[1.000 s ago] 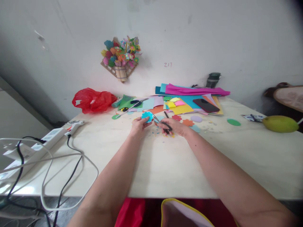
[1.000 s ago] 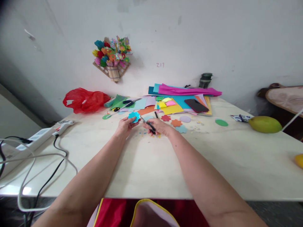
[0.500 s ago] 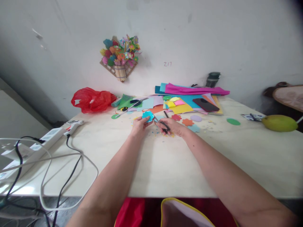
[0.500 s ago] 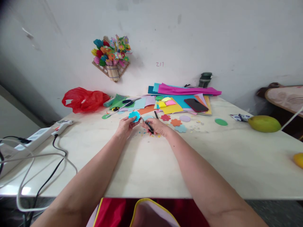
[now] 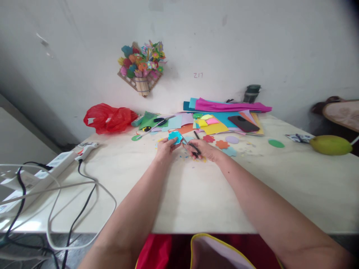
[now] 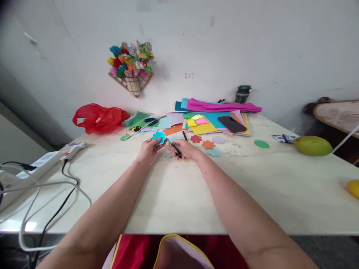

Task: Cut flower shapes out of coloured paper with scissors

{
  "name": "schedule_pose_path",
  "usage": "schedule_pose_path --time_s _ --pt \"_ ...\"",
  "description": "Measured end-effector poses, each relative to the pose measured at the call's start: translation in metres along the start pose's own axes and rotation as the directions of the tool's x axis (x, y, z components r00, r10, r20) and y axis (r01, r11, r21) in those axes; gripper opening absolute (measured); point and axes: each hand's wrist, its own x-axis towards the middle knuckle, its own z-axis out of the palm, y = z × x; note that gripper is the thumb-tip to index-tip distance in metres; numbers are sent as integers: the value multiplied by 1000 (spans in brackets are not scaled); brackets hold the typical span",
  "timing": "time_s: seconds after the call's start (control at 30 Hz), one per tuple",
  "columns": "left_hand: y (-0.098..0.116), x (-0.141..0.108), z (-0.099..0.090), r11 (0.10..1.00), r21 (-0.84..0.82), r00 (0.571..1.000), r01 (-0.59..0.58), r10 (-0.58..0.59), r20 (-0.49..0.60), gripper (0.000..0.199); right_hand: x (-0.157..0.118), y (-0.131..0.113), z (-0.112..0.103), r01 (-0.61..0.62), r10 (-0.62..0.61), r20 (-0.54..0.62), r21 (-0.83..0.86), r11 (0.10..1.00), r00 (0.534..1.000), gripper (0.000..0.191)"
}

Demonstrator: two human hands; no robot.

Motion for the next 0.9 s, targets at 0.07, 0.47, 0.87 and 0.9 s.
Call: schedule_pose_path --time_s 0.07,0.47,0.87,0.9 --pt "0 0 0 1000 -5 1000 2 -2 0 29 0 0 0 5 -5 3 -4 1000 1000 24" --pt "0 0 0 1000 -15 1000 2 -2 -14 27 1 2 0 16 -15 9 -18 1000 1000 23" --pt "0 2 -2 1000 -28 1000 2 -2 -7 24 1 3 -2 24 -24 35 13 1000 999 23" --pt "0 2 -2 1000 -27 1000 3 -3 -7 24 1 3 -2 22 -23 38 14 1000 999 24"
